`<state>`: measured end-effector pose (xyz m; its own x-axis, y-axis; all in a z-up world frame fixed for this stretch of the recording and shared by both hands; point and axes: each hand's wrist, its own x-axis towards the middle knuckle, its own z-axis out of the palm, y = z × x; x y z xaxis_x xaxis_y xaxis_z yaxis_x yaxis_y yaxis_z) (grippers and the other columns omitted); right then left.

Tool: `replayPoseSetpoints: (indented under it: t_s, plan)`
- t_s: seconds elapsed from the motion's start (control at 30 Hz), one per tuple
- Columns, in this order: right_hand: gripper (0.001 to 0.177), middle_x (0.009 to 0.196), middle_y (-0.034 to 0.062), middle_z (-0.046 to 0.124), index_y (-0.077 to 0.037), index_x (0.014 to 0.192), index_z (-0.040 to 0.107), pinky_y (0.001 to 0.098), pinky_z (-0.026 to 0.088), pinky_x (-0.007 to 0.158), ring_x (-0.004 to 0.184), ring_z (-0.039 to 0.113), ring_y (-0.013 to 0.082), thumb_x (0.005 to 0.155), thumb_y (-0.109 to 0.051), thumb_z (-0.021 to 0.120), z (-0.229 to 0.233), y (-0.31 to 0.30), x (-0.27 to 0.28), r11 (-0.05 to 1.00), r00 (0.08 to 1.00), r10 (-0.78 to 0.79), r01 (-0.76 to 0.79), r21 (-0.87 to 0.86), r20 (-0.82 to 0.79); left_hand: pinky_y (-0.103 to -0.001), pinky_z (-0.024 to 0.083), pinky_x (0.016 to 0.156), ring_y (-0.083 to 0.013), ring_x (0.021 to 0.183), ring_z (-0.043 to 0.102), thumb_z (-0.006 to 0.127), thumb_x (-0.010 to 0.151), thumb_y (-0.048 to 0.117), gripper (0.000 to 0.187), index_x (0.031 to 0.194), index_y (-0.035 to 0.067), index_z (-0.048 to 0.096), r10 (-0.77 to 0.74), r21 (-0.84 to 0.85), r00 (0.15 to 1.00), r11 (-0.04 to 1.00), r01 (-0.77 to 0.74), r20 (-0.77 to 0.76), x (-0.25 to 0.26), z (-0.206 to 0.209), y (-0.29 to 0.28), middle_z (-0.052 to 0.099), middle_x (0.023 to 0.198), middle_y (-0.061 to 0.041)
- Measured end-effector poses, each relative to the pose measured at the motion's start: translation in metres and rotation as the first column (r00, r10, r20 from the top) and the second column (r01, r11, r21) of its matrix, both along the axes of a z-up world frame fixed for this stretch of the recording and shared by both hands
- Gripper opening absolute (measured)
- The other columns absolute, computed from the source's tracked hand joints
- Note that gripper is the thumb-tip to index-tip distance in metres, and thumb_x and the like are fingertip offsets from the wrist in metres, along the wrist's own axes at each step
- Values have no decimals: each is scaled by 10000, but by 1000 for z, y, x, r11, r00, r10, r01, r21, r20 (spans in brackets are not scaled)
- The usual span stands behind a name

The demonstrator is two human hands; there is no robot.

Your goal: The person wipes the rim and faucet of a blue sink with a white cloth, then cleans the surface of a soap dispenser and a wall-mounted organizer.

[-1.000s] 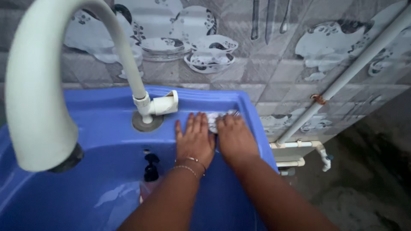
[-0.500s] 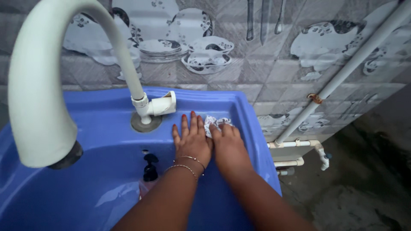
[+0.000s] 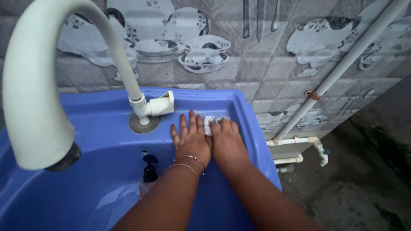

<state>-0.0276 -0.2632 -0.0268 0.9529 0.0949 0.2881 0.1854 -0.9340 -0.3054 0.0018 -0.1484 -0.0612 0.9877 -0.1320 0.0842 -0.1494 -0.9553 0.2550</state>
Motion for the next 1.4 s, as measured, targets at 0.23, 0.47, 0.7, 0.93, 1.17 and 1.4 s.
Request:
replayPoseSetpoints:
  t_s: [0.23,0.47,0.7,0.93,1.17,1.4]
  plan:
    - [437,1317,225,568,-90,1331,632,472,446,1046,1249,517,415,897,-112,582,2,-1,-6,998,992,64,-61,-33,106,-591,-43,1203,-328,1560,2,399,954,393,721,1595,119,215,1,-30,1000,1000,-2,-26,2,5,0,53,1701,-68]
    - [423,1276,186,601,-133,1309,671,471,469,1012,1183,557,391,897,-102,579,35,0,-2,988,999,47,-49,-147,-15,-598,-30,1210,-332,1563,3,391,980,413,709,1599,108,224,2,-40,1000,999,-3,-14,0,7,1,67,1705,-76]
    - [442,1282,181,613,-153,1131,761,485,445,1030,1223,577,403,744,5,616,49,-50,-26,992,943,76,-37,-124,325,-613,-17,1200,-320,1555,5,392,972,470,734,1594,124,209,34,6,999,999,-34,-20,0,4,-5,58,1691,-64]
    - [320,1235,196,654,-115,1195,733,440,505,1002,1140,645,398,903,-37,626,32,-75,1,932,977,-48,-32,361,209,-669,-56,1190,-367,1571,40,337,1001,421,617,1555,150,355,131,-150,980,977,-153,-151,-27,30,-61,198,1688,-71]
    - [314,1154,209,675,-90,1204,746,427,490,959,1101,632,386,1024,-306,606,15,-99,-8,860,988,-25,-55,507,150,-687,-115,1171,-340,1563,56,278,1002,463,632,1553,157,332,143,-367,967,906,-213,-209,-46,40,-110,216,1670,-52]
    - [371,1204,161,744,-107,1238,734,359,504,968,1095,691,272,964,-338,640,-8,-114,8,620,995,12,-88,780,104,-626,-74,1190,-361,1546,106,355,1007,454,672,1565,83,308,342,-490,933,797,-352,-114,-42,30,-146,308,1633,-97]
